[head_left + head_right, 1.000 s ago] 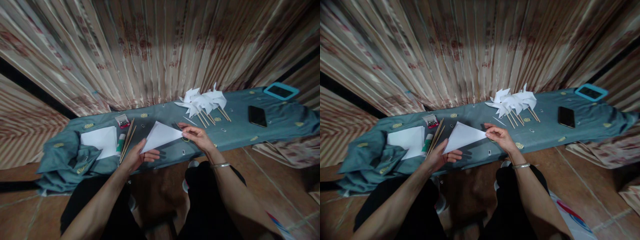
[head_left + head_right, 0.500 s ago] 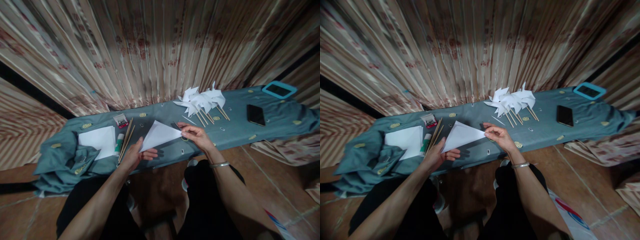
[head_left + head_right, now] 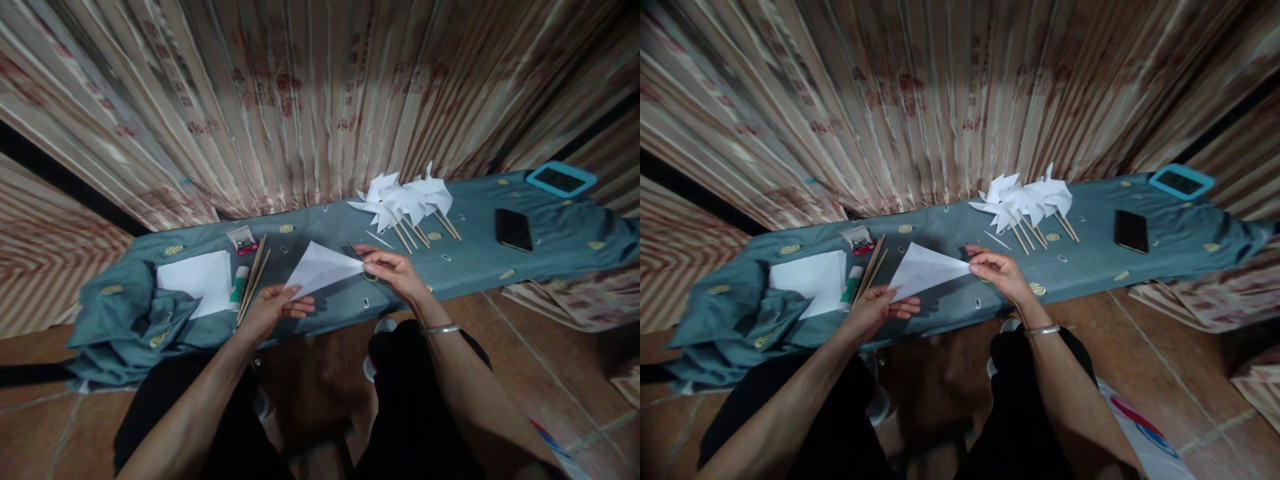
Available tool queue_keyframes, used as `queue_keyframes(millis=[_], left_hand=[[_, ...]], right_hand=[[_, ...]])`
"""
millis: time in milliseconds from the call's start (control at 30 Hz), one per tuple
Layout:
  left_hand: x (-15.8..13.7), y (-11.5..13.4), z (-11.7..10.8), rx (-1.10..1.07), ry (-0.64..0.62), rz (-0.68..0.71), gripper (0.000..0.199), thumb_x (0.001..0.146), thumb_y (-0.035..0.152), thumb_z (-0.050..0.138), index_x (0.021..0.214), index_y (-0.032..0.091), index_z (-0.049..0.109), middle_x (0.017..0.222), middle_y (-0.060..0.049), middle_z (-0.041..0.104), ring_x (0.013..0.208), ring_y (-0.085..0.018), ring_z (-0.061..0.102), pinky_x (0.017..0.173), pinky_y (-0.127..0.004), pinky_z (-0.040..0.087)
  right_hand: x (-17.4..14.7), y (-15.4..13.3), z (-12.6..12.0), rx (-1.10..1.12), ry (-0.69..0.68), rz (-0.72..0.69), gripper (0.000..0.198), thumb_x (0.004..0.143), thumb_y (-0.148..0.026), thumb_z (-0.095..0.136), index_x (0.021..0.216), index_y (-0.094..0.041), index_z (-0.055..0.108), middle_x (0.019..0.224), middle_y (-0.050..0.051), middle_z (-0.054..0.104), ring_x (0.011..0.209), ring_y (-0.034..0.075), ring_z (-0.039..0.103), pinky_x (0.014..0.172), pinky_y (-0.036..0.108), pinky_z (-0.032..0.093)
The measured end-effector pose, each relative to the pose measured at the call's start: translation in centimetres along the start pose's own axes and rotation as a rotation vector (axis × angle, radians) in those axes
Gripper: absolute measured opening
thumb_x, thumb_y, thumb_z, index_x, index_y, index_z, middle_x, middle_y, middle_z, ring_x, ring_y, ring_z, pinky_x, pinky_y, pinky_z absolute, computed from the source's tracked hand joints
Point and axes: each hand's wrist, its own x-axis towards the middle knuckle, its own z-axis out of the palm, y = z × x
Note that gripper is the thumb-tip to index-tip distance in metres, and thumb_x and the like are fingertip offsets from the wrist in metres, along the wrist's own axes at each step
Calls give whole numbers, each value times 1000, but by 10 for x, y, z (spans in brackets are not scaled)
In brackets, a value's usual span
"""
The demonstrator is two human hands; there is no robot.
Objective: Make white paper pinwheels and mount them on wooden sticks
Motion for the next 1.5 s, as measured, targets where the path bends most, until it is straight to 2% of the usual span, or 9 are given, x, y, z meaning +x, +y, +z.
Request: queue_keyframes(millis=[133, 267, 433, 667, 933, 1100, 1200, 1333, 1500], left_hand=[[6, -7, -6, 80, 112, 57, 40, 48, 34, 86, 81, 14, 74, 70, -5, 73, 58, -17, 65, 54, -25, 49], [14, -7, -14, 65, 307, 182, 40, 50, 36, 84, 82, 14, 76, 67, -2, 72, 55, -14, 60, 56, -25, 47], [24, 0, -18, 34, 442, 310, 48, 49, 39, 85, 86, 10, 76, 78, -7, 75, 67, -18, 64, 71, -30, 51], [33, 11, -12, 28, 516, 334, 48, 48, 38, 85, 86, 10, 74, 74, -6, 74, 62, -18, 65, 64, -29, 52], [42, 17, -13, 69, 534, 410, 49, 51, 40, 84, 90, 12, 75, 79, -6, 75, 68, -20, 67, 67, -30, 54], [45, 26, -20, 243, 631, 459, 44, 54, 42, 81, 86, 13, 77, 77, -6, 75, 73, -23, 68, 68, -32, 54], [43, 34, -24, 223, 675, 471, 43, 55, 42, 80, 86, 12, 77, 75, -6, 75, 69, -23, 68, 63, -31, 54], [39, 44, -33, 236, 756, 510, 39, 57, 40, 79, 84, 12, 77, 73, -5, 74, 67, -21, 67, 59, -28, 52], [39, 49, -42, 220, 834, 574, 38, 58, 39, 80, 82, 11, 77, 70, -4, 72, 62, -19, 65, 54, -25, 50]], right_hand=[[5, 6, -8, -90, 101, 9, 29, 73, -47, 72, 86, -22, 74, 115, 8, 71, 108, 23, 64, 94, 38, 48], [5, 15, -19, -662, 239, 31, 31, 81, -42, 63, 100, -19, 71, 106, 10, 73, 95, 24, 68, 88, 39, 50], [-2, 16, -11, -1268, 80, 70, 34, 87, -32, 59, 115, -15, 66, 116, 15, 69, 108, 28, 63, 94, 37, 46], [-6, 9, 2, -1437, 80, 26, 35, 91, -38, 52, 111, -12, 65, 111, 19, 67, 105, 30, 60, 91, 37, 45], [-7, 5, 2, -1510, -29, 168, 25, 88, -26, 54, 108, -13, 63, 98, 18, 72, 90, 29, 68, 75, 33, 47], [1, 6, -2, -1294, 16, 260, 27, 80, -24, 59, 105, -17, 67, 91, 13, 74, 87, 28, 70, 72, 34, 48], [3, 14, -3, -722, 68, 305, 29, 72, -25, 68, 100, -17, 68, 85, 8, 75, 77, 23, 70, 60, 28, 48], [-4, 17, 11, 139, -28, 403, 41, 63, -34, 81, 99, -19, 69, 88, 6, 75, 74, 18, 70, 51, 22, 46], [-24, 12, 39, 422, -142, 509, 40, 62, -40, 85, 96, -23, 73, 82, 3, 73, 68, 12, 65, 60, 22, 50]])
